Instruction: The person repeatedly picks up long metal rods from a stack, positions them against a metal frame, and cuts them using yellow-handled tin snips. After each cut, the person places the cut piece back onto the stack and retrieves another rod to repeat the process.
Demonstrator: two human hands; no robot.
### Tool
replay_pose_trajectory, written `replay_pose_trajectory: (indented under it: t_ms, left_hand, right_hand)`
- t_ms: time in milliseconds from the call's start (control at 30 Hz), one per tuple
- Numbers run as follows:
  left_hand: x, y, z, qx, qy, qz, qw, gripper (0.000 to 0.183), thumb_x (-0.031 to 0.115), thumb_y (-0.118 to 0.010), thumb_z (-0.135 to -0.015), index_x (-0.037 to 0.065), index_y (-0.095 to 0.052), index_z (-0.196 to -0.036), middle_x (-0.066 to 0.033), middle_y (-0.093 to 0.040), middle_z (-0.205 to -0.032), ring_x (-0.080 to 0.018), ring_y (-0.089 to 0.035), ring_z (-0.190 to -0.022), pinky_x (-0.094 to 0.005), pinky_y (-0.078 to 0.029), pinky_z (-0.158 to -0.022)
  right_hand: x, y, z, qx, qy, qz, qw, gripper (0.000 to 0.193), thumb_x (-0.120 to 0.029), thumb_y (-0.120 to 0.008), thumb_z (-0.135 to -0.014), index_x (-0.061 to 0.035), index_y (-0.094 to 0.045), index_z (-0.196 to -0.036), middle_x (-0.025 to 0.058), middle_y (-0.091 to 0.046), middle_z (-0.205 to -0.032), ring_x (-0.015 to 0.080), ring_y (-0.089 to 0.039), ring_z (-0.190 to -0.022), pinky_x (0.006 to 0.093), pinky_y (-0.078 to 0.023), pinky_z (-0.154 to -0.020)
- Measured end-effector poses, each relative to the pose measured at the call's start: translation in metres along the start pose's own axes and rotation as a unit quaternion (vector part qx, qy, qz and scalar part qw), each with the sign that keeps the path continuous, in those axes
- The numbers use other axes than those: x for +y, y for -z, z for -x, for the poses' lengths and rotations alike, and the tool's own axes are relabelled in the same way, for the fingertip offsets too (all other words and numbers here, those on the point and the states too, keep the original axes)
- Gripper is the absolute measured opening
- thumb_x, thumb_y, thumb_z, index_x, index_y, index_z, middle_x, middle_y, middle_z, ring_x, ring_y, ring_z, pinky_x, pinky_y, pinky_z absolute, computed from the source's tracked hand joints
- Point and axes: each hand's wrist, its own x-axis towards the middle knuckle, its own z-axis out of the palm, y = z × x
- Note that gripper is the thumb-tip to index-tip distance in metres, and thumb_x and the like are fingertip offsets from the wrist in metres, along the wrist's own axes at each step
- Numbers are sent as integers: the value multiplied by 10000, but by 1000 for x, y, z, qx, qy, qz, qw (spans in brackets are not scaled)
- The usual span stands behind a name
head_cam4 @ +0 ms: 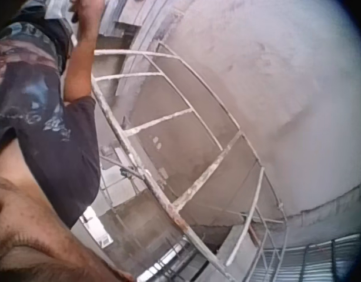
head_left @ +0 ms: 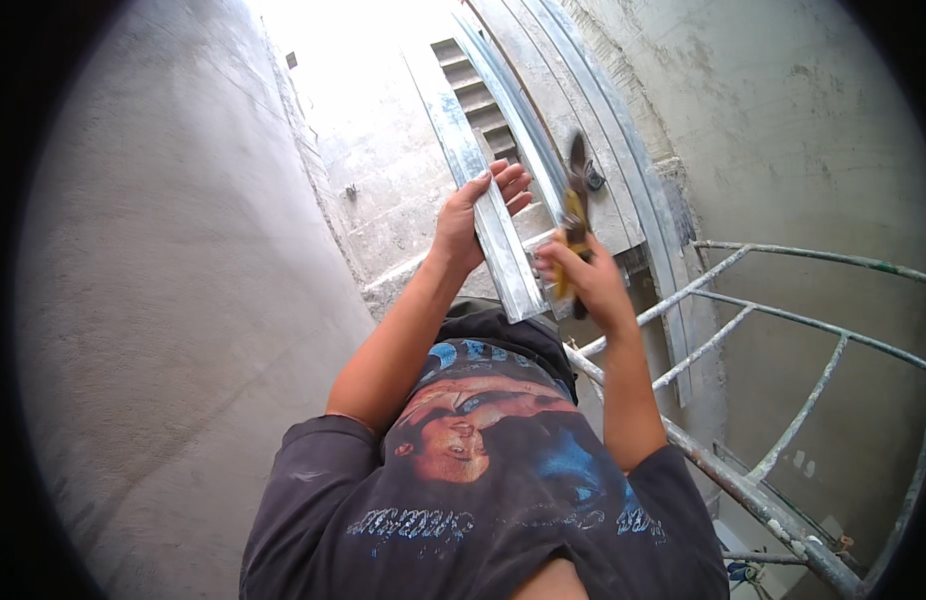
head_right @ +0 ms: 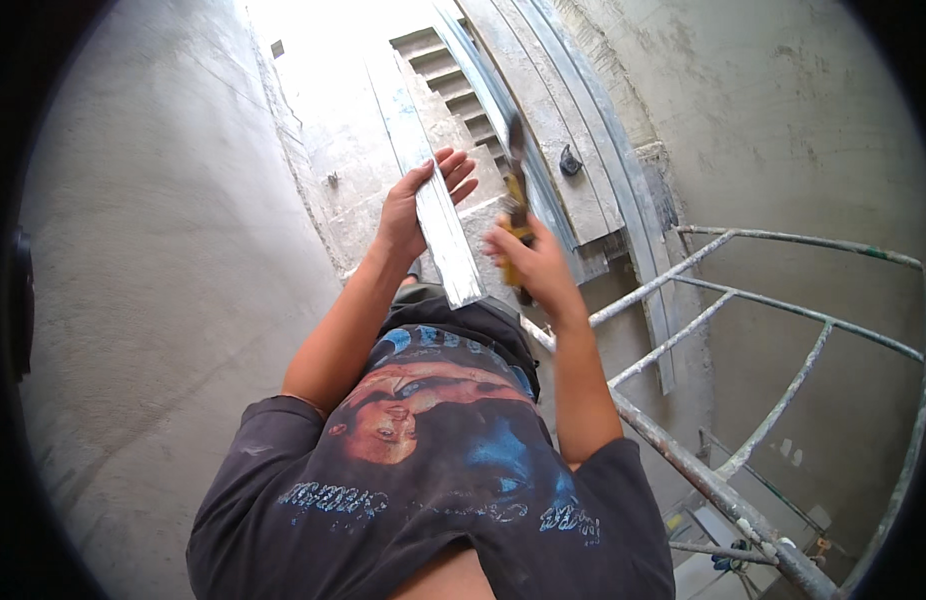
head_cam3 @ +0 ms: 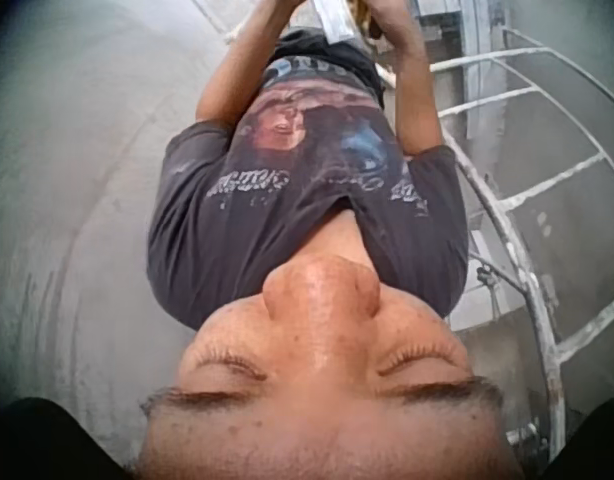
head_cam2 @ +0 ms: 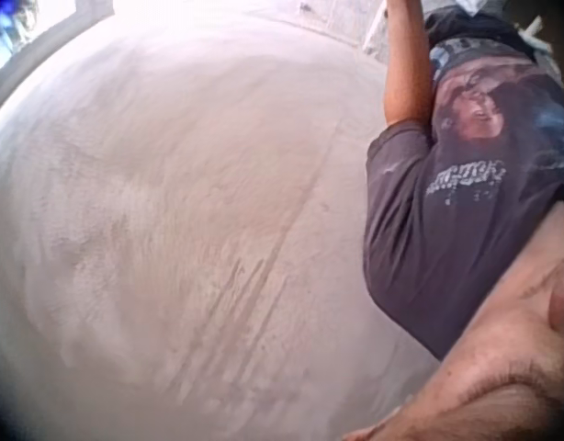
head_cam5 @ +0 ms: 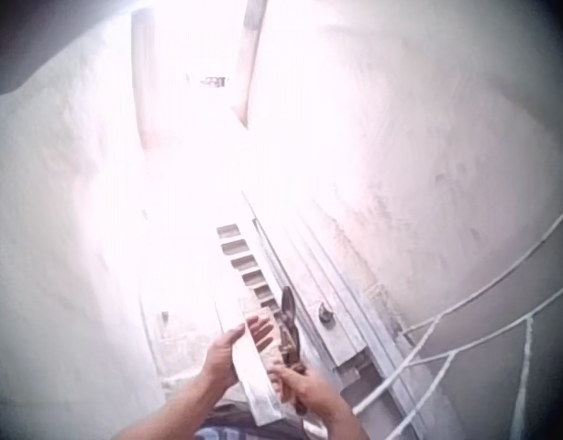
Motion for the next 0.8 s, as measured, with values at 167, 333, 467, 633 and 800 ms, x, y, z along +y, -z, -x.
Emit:
replay_pose_trajectory:
  t_ms: [167, 333, 467, 633, 800]
  left_hand:
    - [-20, 1, -16, 136, 15, -32, 990, 521, 563, -363, -1057, 57, -477, -1095, -13, -459, -789, -120, -435, -619, -269, -400, -541]
    - [-61, 8, -42, 216, -6, -112, 970, 560, 602, -332, -1052, 59, -467, -1076, -22, -475, -797, -116, -444, -611, -268, -404, -509]
    - [-73, -2, -52, 235, -27, -142, 961, 569, 606, -342, -1054, 51, -463, -1078, -30, -487, -815, -114, -458, -622, -268, -413, -504]
    - [-85, -1, -62, 263, -42, -174, 948, 581, 611, -345, -1054, 43, -467, -1081, -32, -488, -821, -110, -463, -630, -267, -425, -508]
    - [-90, 0, -62, 247, -54, -183, 950, 618, 627, -349, -1047, 24, -468, -1106, -39, -494, -832, -106, -468, -626, -260, -429, -496]
  right_hand:
    - [32, 63, 102, 125, -17, 173, 977, 339, -202, -744, -943, -43, -630, -1220, -46, -608, -862, 62, -540, -740, 255, -467, -695]
    - [18, 47, 184, 110, -99, 283, 948, 417, -227, -735, -933, -32, -597, -1275, 49, -677, -883, 142, -631, -794, 304, -514, -767]
    - [27, 51, 197, 44, -172, 331, 927, 477, -312, -716, -932, -57, -580, -1312, 136, -707, -964, 255, -693, -911, 370, -523, -839]
    - [24, 32, 178, 27, -185, 306, 934, 387, -291, -673, -962, -38, -594, -1244, 100, -657, -970, 208, -607, -899, 350, -490, -841]
    - [31, 22, 171, 41, -178, 311, 933, 443, -336, -684, -953, -57, -592, -1284, 150, -716, -1012, 253, -667, -878, 372, -515, -818]
